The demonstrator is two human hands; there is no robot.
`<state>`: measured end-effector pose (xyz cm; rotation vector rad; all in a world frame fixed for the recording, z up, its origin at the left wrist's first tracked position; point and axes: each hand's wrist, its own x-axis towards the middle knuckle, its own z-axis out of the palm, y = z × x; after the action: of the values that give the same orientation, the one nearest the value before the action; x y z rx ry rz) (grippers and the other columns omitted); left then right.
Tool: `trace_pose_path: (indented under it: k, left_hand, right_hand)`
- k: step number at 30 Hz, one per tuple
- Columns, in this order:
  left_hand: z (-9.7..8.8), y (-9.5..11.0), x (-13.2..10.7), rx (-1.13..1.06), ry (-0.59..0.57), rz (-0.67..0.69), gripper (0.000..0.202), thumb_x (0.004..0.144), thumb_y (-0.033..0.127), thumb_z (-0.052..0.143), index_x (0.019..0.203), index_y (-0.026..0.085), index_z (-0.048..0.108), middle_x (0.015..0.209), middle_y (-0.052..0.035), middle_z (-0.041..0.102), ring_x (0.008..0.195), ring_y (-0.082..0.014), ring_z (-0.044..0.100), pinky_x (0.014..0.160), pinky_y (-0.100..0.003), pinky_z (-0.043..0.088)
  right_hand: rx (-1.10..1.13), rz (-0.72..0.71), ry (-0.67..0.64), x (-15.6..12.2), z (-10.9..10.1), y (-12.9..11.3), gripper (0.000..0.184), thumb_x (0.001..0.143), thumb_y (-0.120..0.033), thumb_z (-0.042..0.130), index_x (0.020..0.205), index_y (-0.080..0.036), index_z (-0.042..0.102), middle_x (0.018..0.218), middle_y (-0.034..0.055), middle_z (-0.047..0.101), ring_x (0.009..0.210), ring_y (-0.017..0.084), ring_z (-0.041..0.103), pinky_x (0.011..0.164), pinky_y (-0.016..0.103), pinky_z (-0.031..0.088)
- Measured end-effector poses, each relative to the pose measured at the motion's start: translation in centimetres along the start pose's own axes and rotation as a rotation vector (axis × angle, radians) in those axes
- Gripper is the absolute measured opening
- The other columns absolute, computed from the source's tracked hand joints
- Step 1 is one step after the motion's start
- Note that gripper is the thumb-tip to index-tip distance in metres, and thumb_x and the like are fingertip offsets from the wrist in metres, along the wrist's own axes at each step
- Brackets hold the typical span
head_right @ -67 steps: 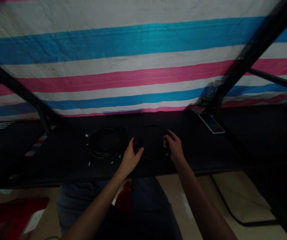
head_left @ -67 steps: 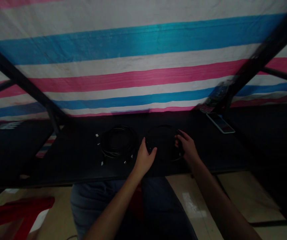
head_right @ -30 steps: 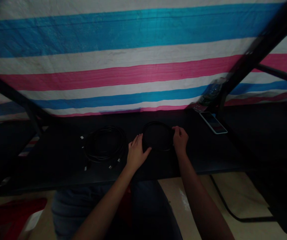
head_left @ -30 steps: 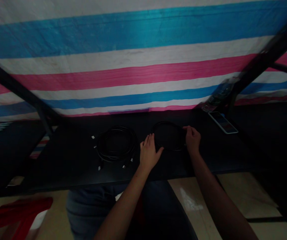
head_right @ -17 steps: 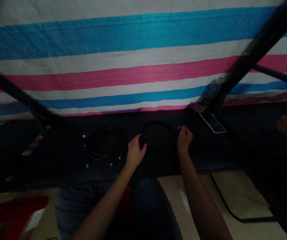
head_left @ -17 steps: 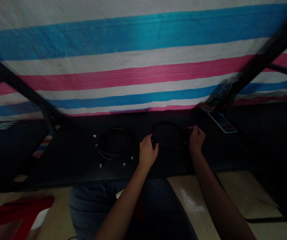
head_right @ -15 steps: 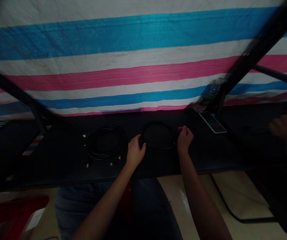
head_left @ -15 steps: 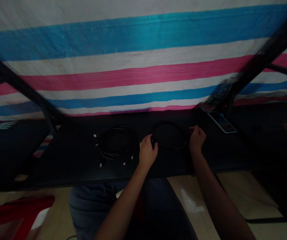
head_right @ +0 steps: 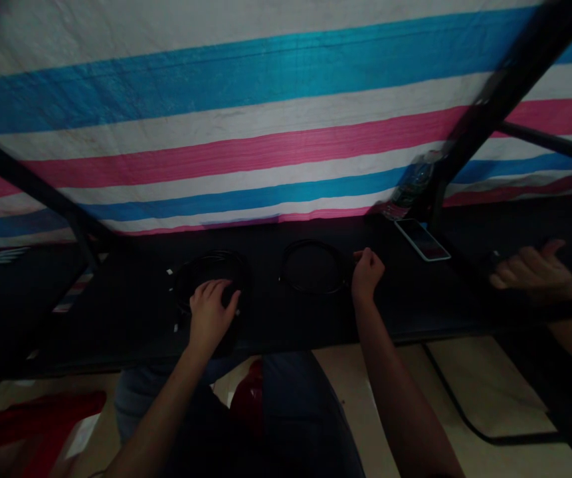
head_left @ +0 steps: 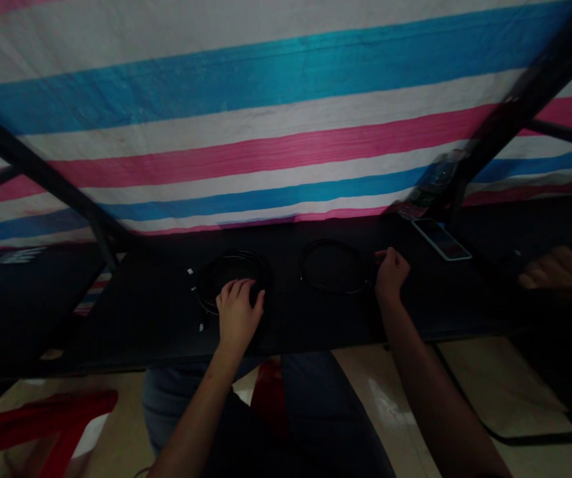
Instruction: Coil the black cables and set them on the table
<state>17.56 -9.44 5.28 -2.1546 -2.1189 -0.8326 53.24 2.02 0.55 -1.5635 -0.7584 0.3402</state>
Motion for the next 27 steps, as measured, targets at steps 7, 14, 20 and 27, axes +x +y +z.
trace_pose_path:
  k: [7,14,20,27]
  left_hand:
    - [-0.4,-3.5,0.0,0.023,-0.095,0.046,0.02,0.096,0.029,0.058,0.099,0.018,0.075,0.097,-0.01,0.077,0.092,-0.0298,0.07,0.086,-0.043,0.048]
    - [-3.6,-4.3,3.3,-0.022,0.162,-0.075,0.032,0.1,0.035,0.044,0.105,0.013,0.067,0.099,-0.0149,0.074,0.092,-0.0291,0.071,0.081,-0.038,0.051]
    - [-7.3,-6.0,4.1,-0.051,0.415,-0.248,0.026,0.096,0.037,0.048,0.098,0.016,0.062,0.08,-0.0082,0.068,0.073,-0.0254,0.066,0.067,-0.034,0.046]
    - [-7.3,-5.2,1.4,-0.38,0.582,-0.45,0.029,0.1,0.035,0.041,0.075,0.022,0.051,0.066,0.0008,0.056,0.063,-0.018,0.056,0.06,-0.028,0.042]
  right_hand:
    - [0.018,0.003,-0.008,0.0,0.2,0.3,0.04,0.091,-0.044,0.048,0.063,-0.019,0.062,0.062,0.0023,0.062,0.061,0.019,0.055,0.06,0.031,0.041]
    - [0.021,-0.012,-0.016,0.0,0.2,0.4,0.039,0.091,-0.043,0.048,0.062,-0.019,0.061,0.061,0.0026,0.061,0.06,0.019,0.055,0.06,0.032,0.042]
    - [0.015,-0.01,-0.021,-0.1,0.1,0.2,0.039,0.09,-0.043,0.048,0.062,-0.02,0.06,0.059,0.0011,0.059,0.057,0.018,0.052,0.059,0.031,0.04]
    - [-0.025,-0.039,-0.02,-0.2,0.3,0.2,0.039,0.091,-0.043,0.044,0.063,-0.02,0.058,0.061,0.0022,0.059,0.059,0.018,0.054,0.059,0.031,0.042]
